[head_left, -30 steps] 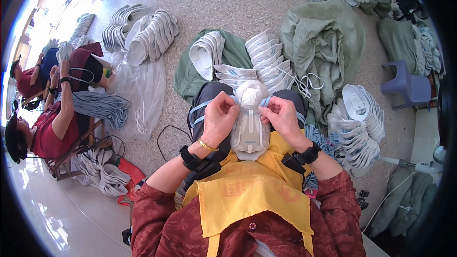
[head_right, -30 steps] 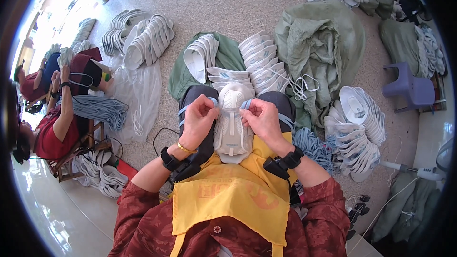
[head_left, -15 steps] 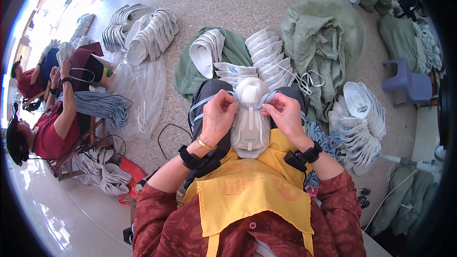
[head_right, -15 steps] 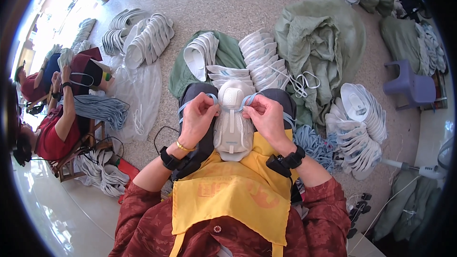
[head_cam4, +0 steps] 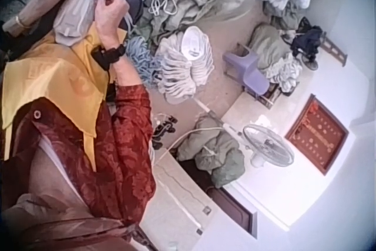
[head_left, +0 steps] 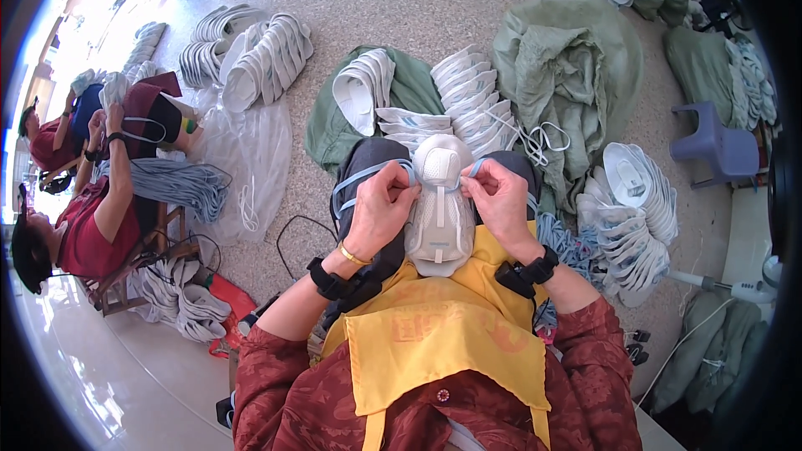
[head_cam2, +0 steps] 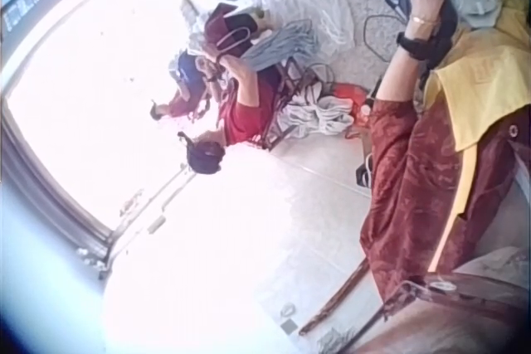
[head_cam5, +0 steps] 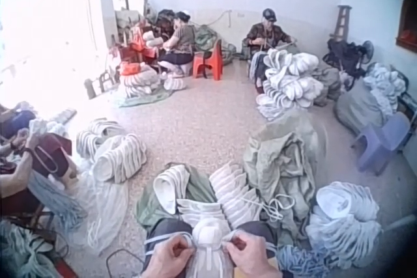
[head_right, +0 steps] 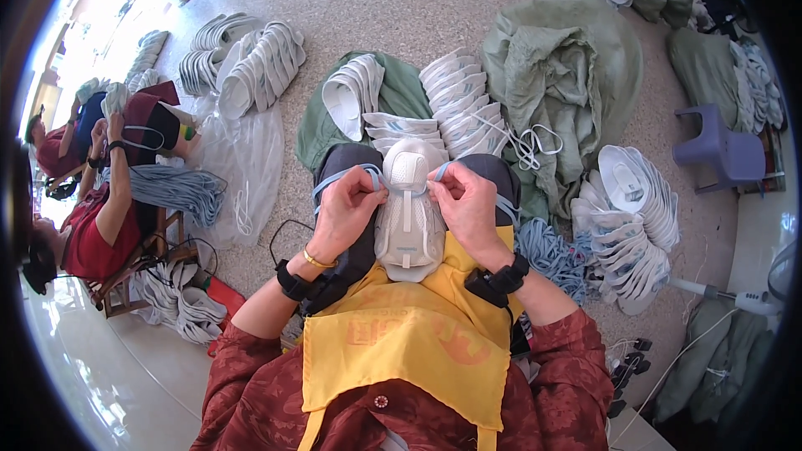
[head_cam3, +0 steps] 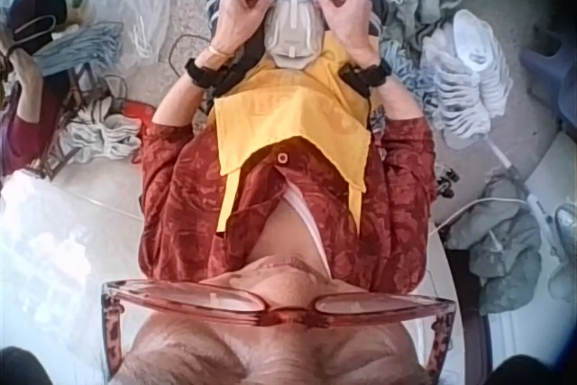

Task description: Lacing multiple pairs of white sneakers in a factory setting.

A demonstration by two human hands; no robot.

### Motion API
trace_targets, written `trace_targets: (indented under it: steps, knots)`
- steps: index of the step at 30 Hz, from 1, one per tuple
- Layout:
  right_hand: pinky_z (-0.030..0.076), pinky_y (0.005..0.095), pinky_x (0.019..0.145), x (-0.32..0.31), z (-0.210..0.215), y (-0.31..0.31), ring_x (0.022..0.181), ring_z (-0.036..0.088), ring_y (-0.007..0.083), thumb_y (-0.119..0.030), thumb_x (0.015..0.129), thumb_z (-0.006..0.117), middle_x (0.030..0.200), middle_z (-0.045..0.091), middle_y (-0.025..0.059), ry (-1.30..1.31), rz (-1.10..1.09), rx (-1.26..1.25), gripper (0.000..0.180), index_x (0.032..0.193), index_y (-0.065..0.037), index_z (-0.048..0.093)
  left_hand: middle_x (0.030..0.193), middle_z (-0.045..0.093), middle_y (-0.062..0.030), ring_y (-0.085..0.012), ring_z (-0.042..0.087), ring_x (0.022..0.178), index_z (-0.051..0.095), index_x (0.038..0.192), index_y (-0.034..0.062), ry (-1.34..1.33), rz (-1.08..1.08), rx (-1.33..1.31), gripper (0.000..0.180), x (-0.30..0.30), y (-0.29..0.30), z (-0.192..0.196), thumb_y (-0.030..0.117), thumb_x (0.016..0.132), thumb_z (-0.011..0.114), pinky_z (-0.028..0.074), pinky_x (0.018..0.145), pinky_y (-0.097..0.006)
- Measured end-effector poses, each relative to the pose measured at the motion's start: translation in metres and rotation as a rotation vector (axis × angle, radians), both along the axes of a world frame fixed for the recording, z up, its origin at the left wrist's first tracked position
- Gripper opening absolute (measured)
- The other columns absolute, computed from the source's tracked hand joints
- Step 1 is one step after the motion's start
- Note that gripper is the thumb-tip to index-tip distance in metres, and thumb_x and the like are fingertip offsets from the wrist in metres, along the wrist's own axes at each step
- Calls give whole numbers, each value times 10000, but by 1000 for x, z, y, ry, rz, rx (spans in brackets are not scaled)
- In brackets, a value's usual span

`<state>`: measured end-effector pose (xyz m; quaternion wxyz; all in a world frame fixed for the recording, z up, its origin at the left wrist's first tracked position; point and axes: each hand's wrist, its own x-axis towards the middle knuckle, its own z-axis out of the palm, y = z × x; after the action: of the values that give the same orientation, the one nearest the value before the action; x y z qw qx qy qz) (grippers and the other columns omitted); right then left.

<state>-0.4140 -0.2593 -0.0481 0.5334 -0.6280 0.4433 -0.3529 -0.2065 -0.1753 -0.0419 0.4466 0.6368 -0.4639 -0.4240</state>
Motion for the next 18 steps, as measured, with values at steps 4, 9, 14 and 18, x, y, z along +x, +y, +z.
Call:
trace_targets:
  steps: [4, 9, 14, 18]
  knots:
    - [551, 243, 652, 1, 8, -1, 686, 680, 66, 7, 915, 743, 786, 729, 46, 83, 52, -56, 58, 954, 29, 705, 917, 693, -60, -105, 699, 860, 542, 924, -14, 28, -7, -32, 140, 2, 1, -7, -79, 937, 665, 576, 797, -247]
    - [545, 251, 646, 3, 17, -4, 679, 691, 94, 20, 893, 745, 774, 728, 87, 207, 157, -273, 75, 953, 35, 703, 970, 704, -74, -114, 714, 876, 544, 939, -29, 64, 44, -18, 132, 0, -3, -2, -102, 933, 653, 593, 791, -257]
    - [546, 254, 649, 3, 14, -5, 695, 692, 83, 25, 895, 742, 784, 734, 84, 179, 140, -129, 67, 948, 37, 704, 994, 710, -78, -111, 718, 886, 541, 938, -29, 88, 107, -49, 139, -3, -5, -5, -107, 930, 656, 604, 789, -255]
    - [543, 250, 648, 4, 17, -4, 700, 686, 71, 25, 898, 740, 782, 735, 78, 187, 130, -103, 59, 946, 36, 707, 1003, 714, -81, -107, 711, 899, 542, 912, -30, 121, 127, -58, 144, -4, -8, -10, -116, 929, 656, 610, 796, -256]
